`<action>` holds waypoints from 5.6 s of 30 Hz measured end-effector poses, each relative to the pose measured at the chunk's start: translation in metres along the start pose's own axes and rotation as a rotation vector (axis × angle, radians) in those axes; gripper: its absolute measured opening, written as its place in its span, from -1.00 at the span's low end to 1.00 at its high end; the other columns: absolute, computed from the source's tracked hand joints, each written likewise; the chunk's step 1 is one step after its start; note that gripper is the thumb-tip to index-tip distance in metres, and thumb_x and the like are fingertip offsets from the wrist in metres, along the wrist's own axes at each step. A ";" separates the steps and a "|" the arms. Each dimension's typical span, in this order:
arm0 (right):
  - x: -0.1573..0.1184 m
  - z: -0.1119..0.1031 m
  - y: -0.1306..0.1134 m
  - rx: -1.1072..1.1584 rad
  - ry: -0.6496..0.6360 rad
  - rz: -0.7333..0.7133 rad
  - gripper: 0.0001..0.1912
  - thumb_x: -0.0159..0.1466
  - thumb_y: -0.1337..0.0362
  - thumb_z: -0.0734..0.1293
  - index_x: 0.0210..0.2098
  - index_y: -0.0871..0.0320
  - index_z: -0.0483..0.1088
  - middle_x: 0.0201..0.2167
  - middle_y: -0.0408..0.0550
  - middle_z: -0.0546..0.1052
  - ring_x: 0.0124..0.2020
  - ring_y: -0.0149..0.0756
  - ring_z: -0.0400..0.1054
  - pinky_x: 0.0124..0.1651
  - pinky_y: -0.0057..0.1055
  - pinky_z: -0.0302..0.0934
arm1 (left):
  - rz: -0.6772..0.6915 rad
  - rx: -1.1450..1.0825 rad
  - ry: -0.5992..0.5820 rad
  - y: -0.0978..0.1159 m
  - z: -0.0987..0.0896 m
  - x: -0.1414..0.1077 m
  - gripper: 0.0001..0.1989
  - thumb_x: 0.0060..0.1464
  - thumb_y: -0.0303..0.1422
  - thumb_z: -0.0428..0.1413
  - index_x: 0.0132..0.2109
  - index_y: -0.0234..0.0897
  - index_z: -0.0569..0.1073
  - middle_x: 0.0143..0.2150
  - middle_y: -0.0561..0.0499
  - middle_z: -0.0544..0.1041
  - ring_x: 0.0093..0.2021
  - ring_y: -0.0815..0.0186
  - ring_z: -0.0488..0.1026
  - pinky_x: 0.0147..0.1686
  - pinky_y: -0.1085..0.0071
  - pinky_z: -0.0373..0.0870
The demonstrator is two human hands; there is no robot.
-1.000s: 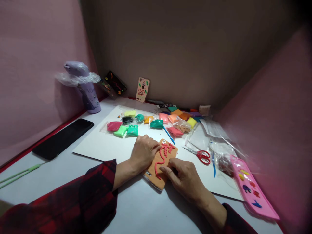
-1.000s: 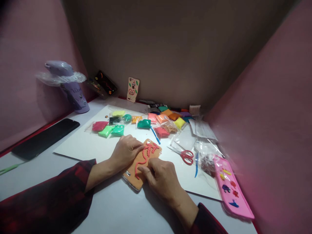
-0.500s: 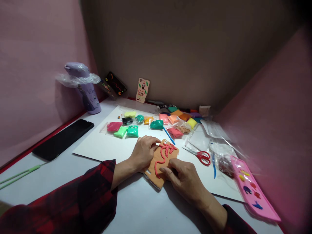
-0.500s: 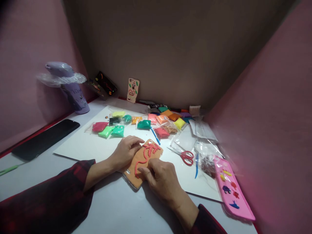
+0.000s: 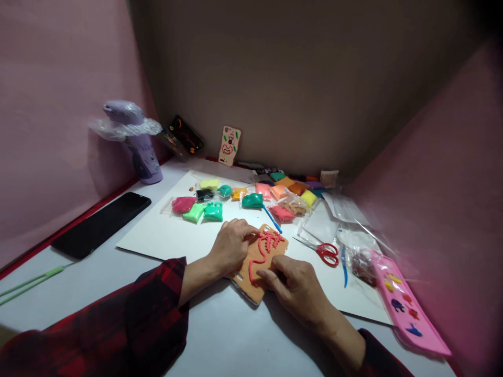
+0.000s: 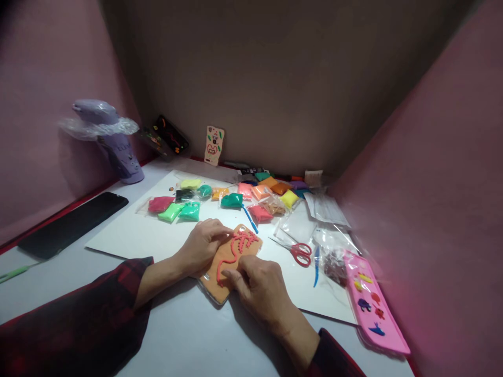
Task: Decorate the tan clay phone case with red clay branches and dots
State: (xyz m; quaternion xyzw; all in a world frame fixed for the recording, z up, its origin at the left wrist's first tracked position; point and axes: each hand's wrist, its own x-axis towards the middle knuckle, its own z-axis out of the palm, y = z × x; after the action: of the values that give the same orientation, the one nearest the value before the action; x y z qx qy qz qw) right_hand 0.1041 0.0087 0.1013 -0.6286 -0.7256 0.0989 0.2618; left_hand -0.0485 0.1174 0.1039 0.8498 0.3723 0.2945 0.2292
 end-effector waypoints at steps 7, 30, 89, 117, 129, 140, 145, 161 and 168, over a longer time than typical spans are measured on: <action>0.001 0.000 0.001 0.027 -0.006 0.001 -0.63 0.29 0.15 0.24 -0.60 0.14 0.16 -0.66 -0.23 0.32 -0.62 -0.49 0.11 -0.51 -0.49 -0.07 | 0.017 0.036 -0.009 0.004 -0.001 -0.002 -0.78 0.12 -0.58 0.06 -0.21 -0.25 0.56 -0.33 0.00 0.49 -0.23 0.25 0.36 -0.18 0.28 0.25; 0.000 0.001 0.001 0.026 -0.025 0.020 -0.62 0.28 0.14 0.25 -0.59 0.14 0.13 -0.66 -0.24 0.31 -0.62 -0.49 0.11 -0.50 -0.50 -0.10 | 0.202 0.314 0.018 -0.001 0.001 -0.007 -0.79 0.11 -0.51 0.08 -0.20 -0.18 0.57 -0.32 -0.03 0.43 -0.27 0.20 0.28 -0.29 0.26 0.14; 0.001 -0.004 0.003 0.202 0.352 -0.060 -0.89 0.29 0.23 0.26 -0.25 0.15 0.28 -0.63 -0.30 0.26 -0.64 -0.50 0.12 -0.55 -0.55 0.05 | 0.043 -0.276 0.064 0.023 -0.005 -0.007 -0.86 0.16 -0.49 0.01 -0.36 -0.31 0.40 -0.35 0.01 0.42 -0.26 0.30 0.35 -0.21 0.36 0.29; 0.002 -0.005 0.002 0.177 0.380 -0.280 -0.92 0.28 0.39 0.26 -0.22 0.12 0.34 -0.48 -0.15 0.39 -0.55 -0.45 0.21 -0.53 -0.49 0.11 | -0.047 -0.502 -0.100 0.036 -0.010 -0.026 -0.79 0.17 -0.34 0.01 -0.42 -0.30 0.37 -0.40 0.01 0.34 -0.28 0.26 0.30 -0.26 0.33 0.25; 0.000 -0.002 -0.001 0.200 0.350 -0.240 -0.93 0.30 0.39 0.24 -0.27 0.13 0.34 -0.49 -0.14 0.41 -0.51 -0.42 0.29 -0.47 -0.48 0.16 | 0.126 -0.360 -0.078 0.031 -0.009 -0.025 -0.61 0.28 -0.27 -0.13 -0.51 -0.28 0.28 -0.50 0.04 0.29 -0.34 0.27 0.20 -0.24 0.30 0.14; -0.001 0.000 0.001 0.182 0.352 -0.252 -0.93 0.29 0.38 0.26 -0.23 0.13 0.34 -0.50 -0.18 0.42 -0.57 -0.48 0.25 -0.54 -0.52 0.10 | 0.106 -0.334 -0.081 0.029 -0.008 -0.024 -0.57 0.27 -0.19 -0.09 -0.52 -0.29 0.31 -0.51 0.04 0.28 -0.35 0.28 0.22 -0.28 0.34 0.15; 0.001 0.000 0.001 0.197 0.383 -0.286 -0.93 0.28 0.41 0.27 -0.26 0.13 0.34 -0.52 -0.19 0.40 -0.56 -0.47 0.26 -0.52 -0.53 0.12 | 0.088 -0.375 -0.095 0.029 -0.011 -0.026 -0.53 0.27 -0.11 -0.11 -0.49 -0.29 0.38 -0.49 0.03 0.31 -0.33 0.27 0.23 -0.26 0.33 0.16; 0.002 -0.003 0.002 0.180 0.390 -0.361 -0.90 0.27 0.47 0.26 -0.26 0.17 0.35 -0.50 -0.12 0.43 -0.50 -0.42 0.29 -0.47 -0.50 0.15 | 0.037 -0.416 -0.115 0.032 -0.016 -0.025 -0.66 0.21 -0.22 -0.03 -0.47 -0.29 0.40 -0.46 0.02 0.33 -0.32 0.26 0.24 -0.25 0.33 0.17; 0.001 -0.004 0.001 0.188 0.369 -0.359 -0.88 0.25 0.45 0.29 -0.20 0.19 0.36 -0.48 -0.11 0.45 -0.52 -0.44 0.27 -0.48 -0.51 0.14 | 0.058 -0.395 -0.117 0.033 -0.012 -0.025 -0.59 0.25 -0.21 -0.08 -0.52 -0.29 0.31 -0.51 0.05 0.31 -0.36 0.30 0.24 -0.27 0.34 0.17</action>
State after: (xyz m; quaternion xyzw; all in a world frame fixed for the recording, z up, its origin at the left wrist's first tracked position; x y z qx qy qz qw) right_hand 0.1072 0.0088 0.1044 -0.4702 -0.7531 0.0014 0.4601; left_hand -0.0536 0.0799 0.1243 0.8143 0.2690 0.3182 0.4041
